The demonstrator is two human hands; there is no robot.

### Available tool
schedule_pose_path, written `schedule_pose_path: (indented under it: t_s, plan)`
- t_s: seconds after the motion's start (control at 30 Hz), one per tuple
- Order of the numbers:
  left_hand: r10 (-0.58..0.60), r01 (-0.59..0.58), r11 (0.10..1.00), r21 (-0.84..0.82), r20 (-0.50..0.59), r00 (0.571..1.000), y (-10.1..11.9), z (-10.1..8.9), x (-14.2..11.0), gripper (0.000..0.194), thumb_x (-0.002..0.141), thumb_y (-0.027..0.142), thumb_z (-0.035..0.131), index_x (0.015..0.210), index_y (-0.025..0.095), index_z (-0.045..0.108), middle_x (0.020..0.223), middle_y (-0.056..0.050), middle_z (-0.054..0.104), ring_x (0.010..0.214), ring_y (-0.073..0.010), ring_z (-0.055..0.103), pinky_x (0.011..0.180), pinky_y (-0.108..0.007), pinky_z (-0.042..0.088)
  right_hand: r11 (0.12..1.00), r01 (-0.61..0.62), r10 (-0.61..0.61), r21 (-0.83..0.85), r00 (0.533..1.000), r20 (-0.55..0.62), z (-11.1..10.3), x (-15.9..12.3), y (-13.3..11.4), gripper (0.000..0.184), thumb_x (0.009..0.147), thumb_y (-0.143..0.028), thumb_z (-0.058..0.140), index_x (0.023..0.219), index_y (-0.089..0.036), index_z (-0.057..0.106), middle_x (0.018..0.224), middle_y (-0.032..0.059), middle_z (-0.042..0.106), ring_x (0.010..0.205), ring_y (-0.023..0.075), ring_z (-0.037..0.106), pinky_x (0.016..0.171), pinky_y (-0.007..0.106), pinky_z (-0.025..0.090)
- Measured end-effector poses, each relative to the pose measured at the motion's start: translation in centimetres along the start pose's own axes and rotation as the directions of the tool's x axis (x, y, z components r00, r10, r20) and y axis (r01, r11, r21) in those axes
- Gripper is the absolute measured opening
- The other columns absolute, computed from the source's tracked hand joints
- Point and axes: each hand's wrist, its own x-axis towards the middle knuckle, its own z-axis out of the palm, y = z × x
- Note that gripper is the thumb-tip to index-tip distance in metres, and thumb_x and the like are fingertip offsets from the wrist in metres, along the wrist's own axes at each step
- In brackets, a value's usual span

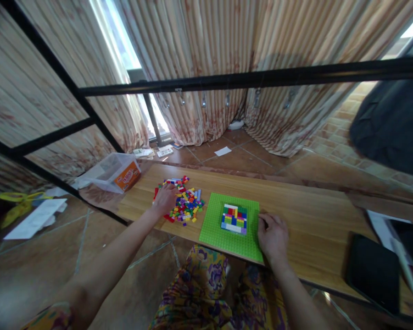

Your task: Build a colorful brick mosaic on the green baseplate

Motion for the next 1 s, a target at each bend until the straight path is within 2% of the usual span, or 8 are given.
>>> schedule_pose_path:
  t_s: [0.1, 0.2, 0.3, 0.4, 0.47, 0.57, 0.77, 1.0]
  plan:
    - [-0.013, 0.011, 0.999, -0.047, -0.050, 0.999, 1.1, -0.8, -0.2, 0.020, 0.082, 0.009, 0.050, 0.091, 0.016, 0.067, 0.100, -0.014, 0.066, 0.102, -0.0273, 0.057, 0.096, -0.041, 0.043, 1.000, -0.001, 0.001, -0.005, 1.000, 0.005, 0.0, 0.0, -0.1, 0.030, 0.087, -0.033, 0.045, 0.087, -0.018, 0.071, 0.091, 0.0108, 0.069, 0.084, 0.0236, 0.059, 0.083, 0.039, 0.047]
    - [-0.048, 0.035, 0.984, -0.175, -0.071, 0.996, 3.7, -1.2, -0.9, 0.019, 0.085, 0.013, 0.050, 0.098, 0.018, 0.064, 0.101, -0.010, 0.067, 0.099, -0.0242, 0.061, 0.093, -0.038, 0.045, 1.000, -0.001, 0.001, -0.001, 1.000, -0.006, 0.1, 0.1, -0.3, 0.029, 0.087, -0.031, 0.046, 0.088, -0.017, 0.072, 0.090, 0.0107, 0.069, 0.085, 0.0231, 0.059, 0.084, 0.038, 0.046]
    - [-0.022, 0.014, 0.930, -0.367, -0.015, 1.000, 7.4, -0.7, -1.8, 0.013, 0.087, 0.018, 0.052, 0.094, 0.019, 0.063, 0.093, -0.006, 0.069, 0.087, -0.0192, 0.063, 0.084, -0.032, 0.048, 1.000, -0.008, 0.008, 0.000, 1.000, 0.002, 0.1, 0.1, -0.5, 0.028, 0.087, -0.028, 0.046, 0.089, -0.017, 0.072, 0.091, 0.0103, 0.069, 0.086, 0.0224, 0.058, 0.085, 0.038, 0.046]
    - [0.009, 0.016, 0.846, -0.533, 0.044, 0.999, 11.0, 0.4, -2.3, 0.012, 0.084, 0.015, 0.055, 0.092, 0.020, 0.063, 0.089, -0.002, 0.069, 0.081, -0.0151, 0.064, 0.078, -0.027, 0.049, 1.000, -0.022, 0.022, 0.007, 1.000, 0.013, 0.1, 0.1, -0.5, 0.026, 0.086, -0.026, 0.047, 0.090, -0.019, 0.072, 0.094, 0.0094, 0.069, 0.087, 0.0221, 0.058, 0.086, 0.039, 0.045]
    - [0.009, 0.039, 0.811, -0.584, 0.080, 0.997, 13.1, 1.0, -2.2, 0.013, 0.083, 0.016, 0.058, 0.094, 0.020, 0.064, 0.087, -0.001, 0.070, 0.080, -0.0147, 0.064, 0.077, -0.026, 0.049, 1.000, -0.022, 0.022, 0.012, 1.000, 0.016, 0.1, 0.1, -0.5, 0.026, 0.086, -0.025, 0.047, 0.091, -0.019, 0.072, 0.095, 0.0091, 0.069, 0.088, 0.0223, 0.058, 0.086, 0.039, 0.045]
    - [-0.022, 0.077, 0.830, -0.553, 0.104, 0.994, 15.5, 1.5, -1.8, 0.015, 0.083, 0.022, 0.060, 0.097, 0.020, 0.066, 0.085, -0.002, 0.071, 0.079, -0.0163, 0.065, 0.077, -0.028, 0.049, 1.000, -0.027, 0.027, 0.014, 0.999, 0.017, 0.2, 0.1, -0.4, 0.026, 0.087, -0.025, 0.047, 0.091, -0.019, 0.072, 0.094, 0.0093, 0.069, 0.089, 0.0226, 0.057, 0.086, 0.039, 0.045]
    - [-0.024, 0.084, 0.895, -0.438, 0.139, 0.990, 18.0, 1.5, -1.0, 0.014, 0.084, 0.024, 0.061, 0.096, 0.021, 0.067, 0.085, -0.004, 0.071, 0.084, -0.0193, 0.065, 0.081, -0.030, 0.048, 0.998, -0.048, 0.047, 0.039, 0.999, 0.020, 0.1, 0.2, -0.6, 0.025, 0.086, -0.023, 0.047, 0.090, -0.019, 0.072, 0.092, 0.0086, 0.068, 0.087, 0.0221, 0.057, 0.085, 0.037, 0.044]
    - [-0.032, 0.121, 0.865, -0.487, 0.186, 0.982, 18.7, 2.1, -0.5, 0.015, 0.080, 0.025, 0.066, 0.095, 0.020, 0.069, 0.084, -0.004, 0.072, 0.081, -0.0187, 0.066, 0.077, -0.029, 0.047, 0.997, -0.060, 0.060, 0.039, 0.998, 0.017, -0.1, 0.3, -1.2, 0.025, 0.087, -0.023, 0.047, 0.088, -0.018, 0.072, 0.093, 0.0093, 0.068, 0.088, 0.0221, 0.057, 0.086, 0.037, 0.044]
